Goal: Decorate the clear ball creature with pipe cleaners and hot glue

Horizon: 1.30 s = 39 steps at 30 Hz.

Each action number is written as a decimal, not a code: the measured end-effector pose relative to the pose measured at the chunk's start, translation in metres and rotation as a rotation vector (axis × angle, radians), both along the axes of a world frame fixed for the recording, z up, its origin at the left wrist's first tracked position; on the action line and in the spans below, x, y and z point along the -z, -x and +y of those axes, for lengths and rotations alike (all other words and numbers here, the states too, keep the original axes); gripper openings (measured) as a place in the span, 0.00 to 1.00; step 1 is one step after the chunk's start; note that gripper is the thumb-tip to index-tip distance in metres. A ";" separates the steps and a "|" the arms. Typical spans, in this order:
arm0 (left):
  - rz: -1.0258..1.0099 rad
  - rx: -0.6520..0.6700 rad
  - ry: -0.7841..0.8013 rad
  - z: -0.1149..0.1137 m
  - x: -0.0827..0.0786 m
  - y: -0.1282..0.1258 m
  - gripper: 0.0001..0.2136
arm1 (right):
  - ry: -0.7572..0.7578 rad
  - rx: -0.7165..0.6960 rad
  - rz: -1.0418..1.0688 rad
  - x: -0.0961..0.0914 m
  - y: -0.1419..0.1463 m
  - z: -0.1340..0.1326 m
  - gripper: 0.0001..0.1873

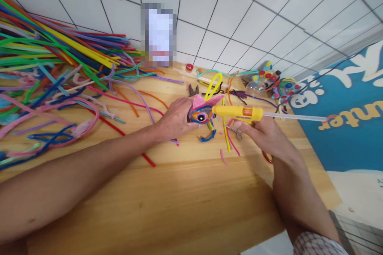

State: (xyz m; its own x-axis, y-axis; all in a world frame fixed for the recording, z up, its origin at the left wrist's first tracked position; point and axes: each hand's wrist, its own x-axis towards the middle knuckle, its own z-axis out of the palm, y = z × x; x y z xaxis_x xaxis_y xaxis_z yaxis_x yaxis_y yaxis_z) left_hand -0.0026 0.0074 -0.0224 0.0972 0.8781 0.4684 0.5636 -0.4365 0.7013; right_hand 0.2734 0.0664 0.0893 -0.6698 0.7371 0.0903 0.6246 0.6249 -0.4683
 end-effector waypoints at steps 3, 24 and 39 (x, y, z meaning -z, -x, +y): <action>0.015 -0.016 0.010 0.000 0.002 0.001 0.25 | 0.017 -0.011 -0.005 -0.004 -0.003 0.002 0.24; 0.042 -0.013 0.029 0.001 0.010 0.006 0.29 | 0.021 -0.044 0.000 -0.005 -0.012 0.011 0.21; 0.024 -0.021 0.044 0.000 0.007 0.005 0.29 | 0.137 0.006 0.224 -0.017 -0.017 0.009 0.25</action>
